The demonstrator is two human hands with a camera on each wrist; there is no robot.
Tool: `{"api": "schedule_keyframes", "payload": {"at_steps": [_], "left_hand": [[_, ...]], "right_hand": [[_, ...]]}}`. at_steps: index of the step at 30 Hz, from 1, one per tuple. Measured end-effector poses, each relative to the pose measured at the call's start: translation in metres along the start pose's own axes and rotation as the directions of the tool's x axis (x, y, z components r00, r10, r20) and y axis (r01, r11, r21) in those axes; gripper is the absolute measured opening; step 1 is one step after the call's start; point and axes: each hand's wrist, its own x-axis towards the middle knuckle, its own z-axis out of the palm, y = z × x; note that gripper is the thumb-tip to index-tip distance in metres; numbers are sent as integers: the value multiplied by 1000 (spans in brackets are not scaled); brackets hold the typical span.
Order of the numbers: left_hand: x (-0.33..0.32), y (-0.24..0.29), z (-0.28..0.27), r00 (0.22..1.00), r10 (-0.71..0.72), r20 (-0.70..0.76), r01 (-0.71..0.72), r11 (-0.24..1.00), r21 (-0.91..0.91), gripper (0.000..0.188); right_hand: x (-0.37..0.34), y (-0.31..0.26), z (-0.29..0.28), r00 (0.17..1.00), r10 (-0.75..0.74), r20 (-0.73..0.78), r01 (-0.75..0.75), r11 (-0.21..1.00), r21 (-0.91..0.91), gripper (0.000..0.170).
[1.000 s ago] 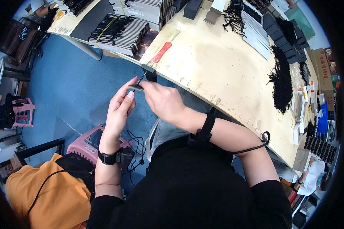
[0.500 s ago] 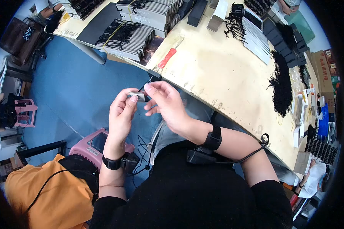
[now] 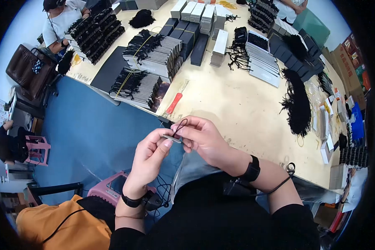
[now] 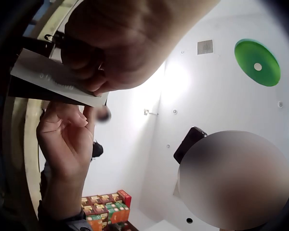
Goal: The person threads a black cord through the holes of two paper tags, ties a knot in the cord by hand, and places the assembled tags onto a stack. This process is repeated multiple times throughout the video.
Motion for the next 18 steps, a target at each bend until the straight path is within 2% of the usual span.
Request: {"api": "schedule_keyframes", "payload": {"at_steps": [3,7,12,14,15,18], "left_hand": [[11,10,17,998,-3,67,4,1000,-25,20],[31,23,49,987,-46,154,41,999,33,20],[49,22,85,955,-106,277,86,993,82,21],[56,24,102,952,-135,275,110,989,102,20],[59,22,106,947,-135,291,86,981,176,22],[69,17,126,923,-117,366,45,979,199,24]], "right_hand": [[-22,-32,-6,992,-76,102,90,986,-138,24],[-50,-61,-20,982,-189,21,189,954,-231,18],[-77,-75,-47,942,-323,-91,304,936,-179,18],[-88,-79,-57,893,-415,-175,347,882,-319,19],[-94,-81,-63,882,-433,-185,361,875,-324,19],[-111,-87,-78,842,-496,-214,398,838,-374,16]]}}
